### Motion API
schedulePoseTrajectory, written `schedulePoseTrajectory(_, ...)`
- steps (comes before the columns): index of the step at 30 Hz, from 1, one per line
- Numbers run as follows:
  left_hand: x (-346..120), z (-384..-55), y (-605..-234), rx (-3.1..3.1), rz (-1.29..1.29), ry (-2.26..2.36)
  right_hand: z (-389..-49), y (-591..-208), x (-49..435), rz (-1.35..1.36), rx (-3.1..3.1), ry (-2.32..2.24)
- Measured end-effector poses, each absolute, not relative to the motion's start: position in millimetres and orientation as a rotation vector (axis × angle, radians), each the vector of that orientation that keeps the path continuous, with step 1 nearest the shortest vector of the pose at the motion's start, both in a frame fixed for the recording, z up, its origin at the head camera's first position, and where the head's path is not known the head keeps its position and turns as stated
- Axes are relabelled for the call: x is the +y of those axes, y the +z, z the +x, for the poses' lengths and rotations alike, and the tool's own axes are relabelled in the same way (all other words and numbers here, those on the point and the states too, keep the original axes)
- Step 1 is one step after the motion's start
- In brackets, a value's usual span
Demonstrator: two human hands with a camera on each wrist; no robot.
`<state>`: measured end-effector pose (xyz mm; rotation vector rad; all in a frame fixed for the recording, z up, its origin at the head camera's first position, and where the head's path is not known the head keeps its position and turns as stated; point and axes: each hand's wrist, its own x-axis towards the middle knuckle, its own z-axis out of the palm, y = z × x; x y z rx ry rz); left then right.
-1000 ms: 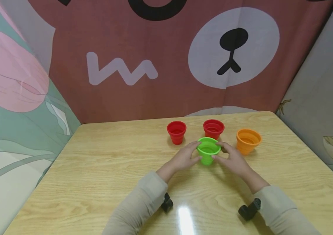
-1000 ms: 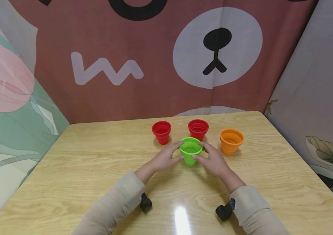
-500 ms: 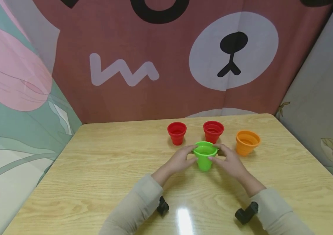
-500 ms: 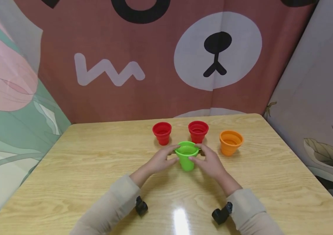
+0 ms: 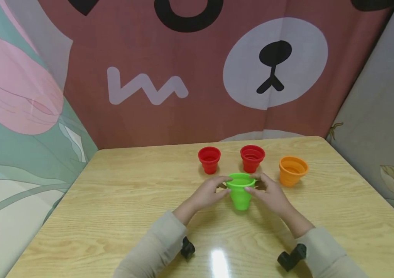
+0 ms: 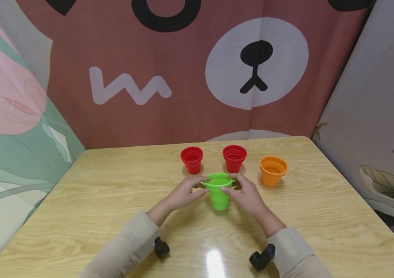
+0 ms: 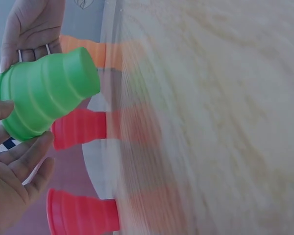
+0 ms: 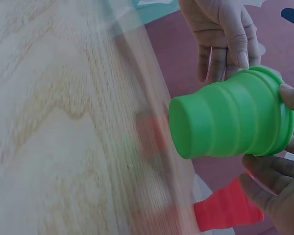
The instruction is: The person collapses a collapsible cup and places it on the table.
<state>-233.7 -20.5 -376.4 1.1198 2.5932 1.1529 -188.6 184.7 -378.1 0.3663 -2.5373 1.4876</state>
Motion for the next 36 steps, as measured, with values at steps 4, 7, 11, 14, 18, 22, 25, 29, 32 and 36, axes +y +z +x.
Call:
schedulePoseTrajectory(4, -23.9, -232.8, -375.5, 2.615, 1.138, 1.125, -189.9, -381.4, 185.6, 0.362, -2.542, 1.505)
schedulePoseTrajectory(7, -26.6, -231.4, -374.5, 2.643, 1.130, 1.104, -188.8, -379.9, 184.1, 0.355, -2.548, 1.528)
schedulePoseTrajectory(11, -30.0, -229.9, -373.8, 2.667, 1.110, 1.098, -187.3, -377.3, 181.2, 0.330, -2.556, 1.567)
schedulePoseTrajectory(14, -31.8, -229.4, -373.7, 2.677, 1.127, 1.106, -186.6, -375.9, 179.5, 0.311, -2.568, 1.581)
schedulePoseTrajectory(18, -33.8, -229.4, -374.3, 2.680, 1.172, 1.127, -185.6, -374.9, 178.1, 0.309, -2.588, 1.582)
schedulePoseTrajectory(22, -36.5, -230.4, -376.5, 2.647, 1.181, 1.181, -183.6, -373.5, 176.6, 0.334, -2.573, 1.609)
schedulePoseTrajectory(25, -38.6, -230.2, -376.2, 2.603, 1.152, 1.235, -182.0, -372.2, 176.2, 0.365, -2.555, 1.630)
schedulePoseTrajectory(29, -41.2, -229.3, -374.6, 2.556, 1.097, 1.281, -180.9, -371.7, 176.5, 0.420, -2.547, 1.643)
schedulePoseTrajectory(32, -43.1, -229.0, -374.4, 2.518, 1.046, 1.321, -181.1, -372.0, 176.8, 0.439, -2.562, 1.651)
schedulePoseTrajectory(36, -46.2, -228.1, -374.8, 2.472, 0.957, 1.372, -182.3, -372.6, 177.3, 0.449, -2.610, 1.623)
